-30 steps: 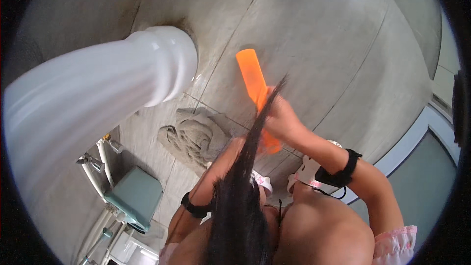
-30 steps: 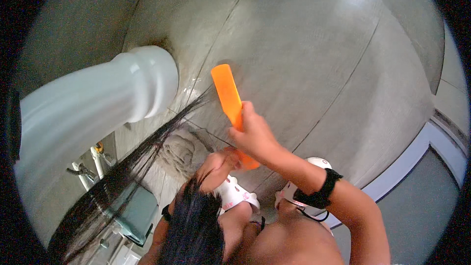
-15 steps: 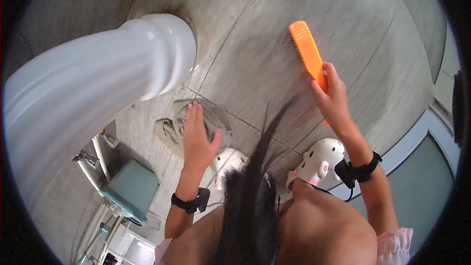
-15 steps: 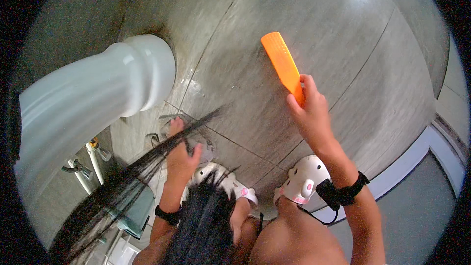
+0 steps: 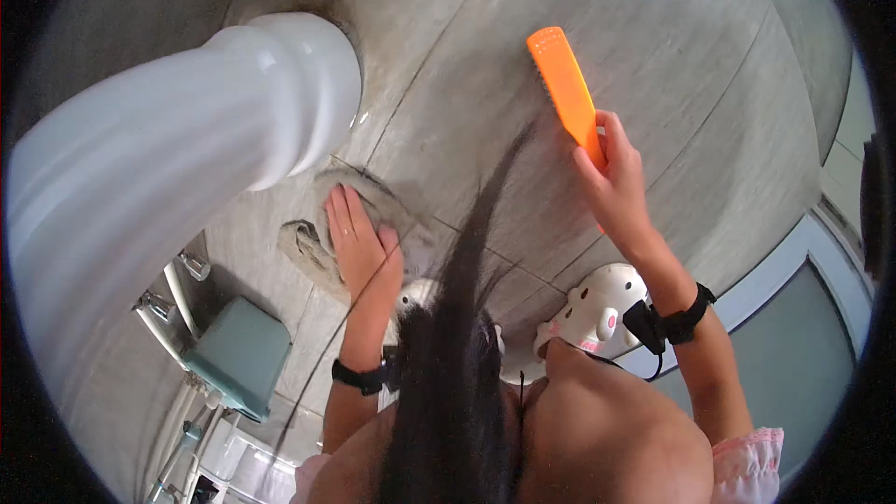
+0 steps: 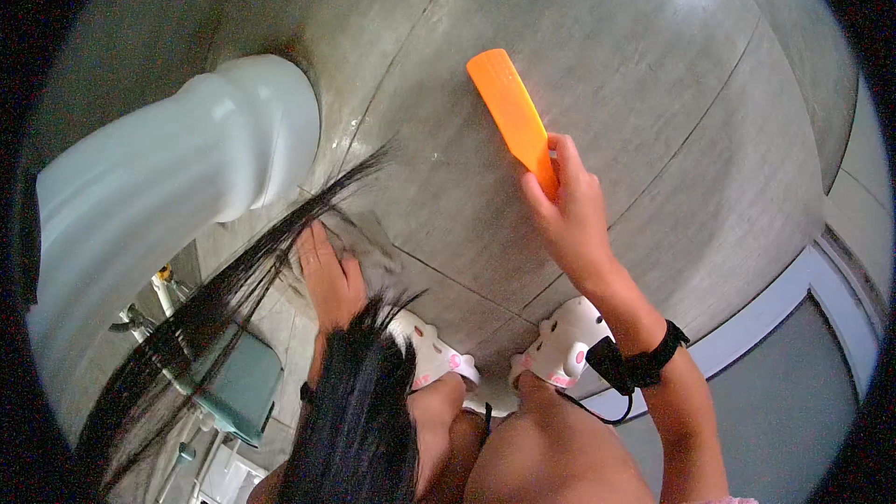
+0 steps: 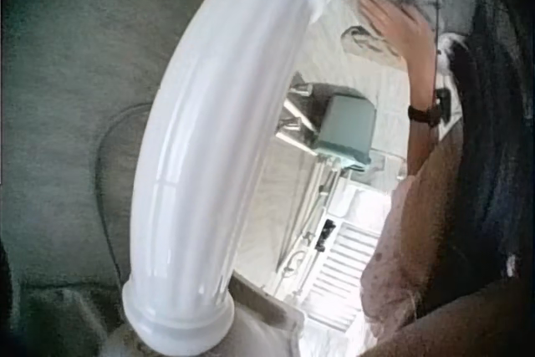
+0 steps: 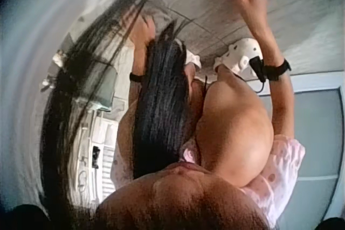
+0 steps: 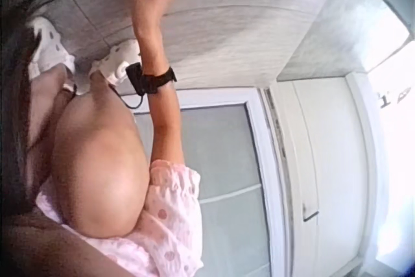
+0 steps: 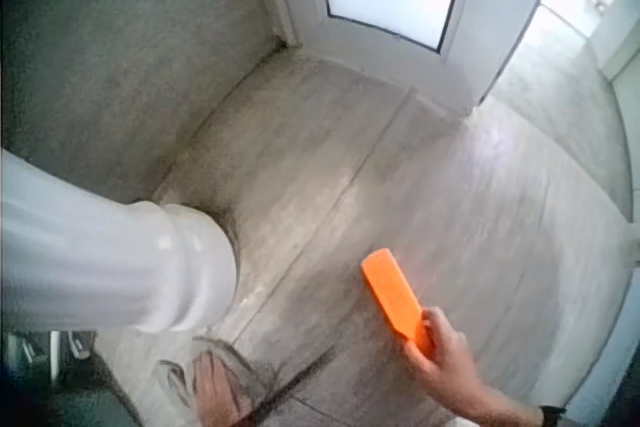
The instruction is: Cleaning the floor and pipes under a pedestal sink using a brush and a cloth.
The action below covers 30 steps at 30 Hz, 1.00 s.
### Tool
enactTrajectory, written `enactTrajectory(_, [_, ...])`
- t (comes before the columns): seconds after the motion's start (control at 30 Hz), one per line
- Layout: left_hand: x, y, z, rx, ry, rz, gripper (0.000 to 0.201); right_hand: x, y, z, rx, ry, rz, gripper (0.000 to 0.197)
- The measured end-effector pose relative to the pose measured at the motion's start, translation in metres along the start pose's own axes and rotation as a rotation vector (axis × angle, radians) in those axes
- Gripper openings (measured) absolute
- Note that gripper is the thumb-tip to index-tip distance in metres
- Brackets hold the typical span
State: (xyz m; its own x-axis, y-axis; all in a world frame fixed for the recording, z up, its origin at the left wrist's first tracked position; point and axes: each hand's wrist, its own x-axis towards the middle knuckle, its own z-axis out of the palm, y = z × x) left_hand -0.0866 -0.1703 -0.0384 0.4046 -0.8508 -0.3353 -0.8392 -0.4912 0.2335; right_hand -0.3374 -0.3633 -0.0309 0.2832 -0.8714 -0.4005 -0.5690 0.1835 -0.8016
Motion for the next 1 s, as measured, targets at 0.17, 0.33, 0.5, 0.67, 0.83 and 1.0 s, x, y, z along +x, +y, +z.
enactTrajectory(0.17, [0.029,0.009,-0.003,-0.013,0.135,0.049,0.065,0.007,0.001,0.000,0.000,0.005,0.045,0.029])
enactTrajectory(0.33, [0.045,0.055,-0.008,0.019,-0.094,0.195,0.062,0.010,-0.002,0.004,-0.108,0.019,0.011,0.028])
enactTrajectory(0.5, [0.100,0.082,-0.017,-0.003,0.147,0.331,0.061,0.012,-0.005,0.006,-0.050,0.020,-0.071,0.030])
enactTrajectory(0.67, [0.064,0.074,-0.003,0.059,0.050,0.094,0.069,0.009,-0.009,0.000,-0.021,0.013,0.038,0.030])
enactTrajectory(0.83, [0.020,0.015,0.007,0.062,0.025,-0.040,0.068,0.004,-0.001,-0.011,-0.009,0.030,0.026,0.030])
enactTrajectory(1.0, [0.043,-0.070,-0.018,0.025,0.226,-0.102,0.068,0.007,0.003,0.001,0.044,0.037,-0.072,0.030])
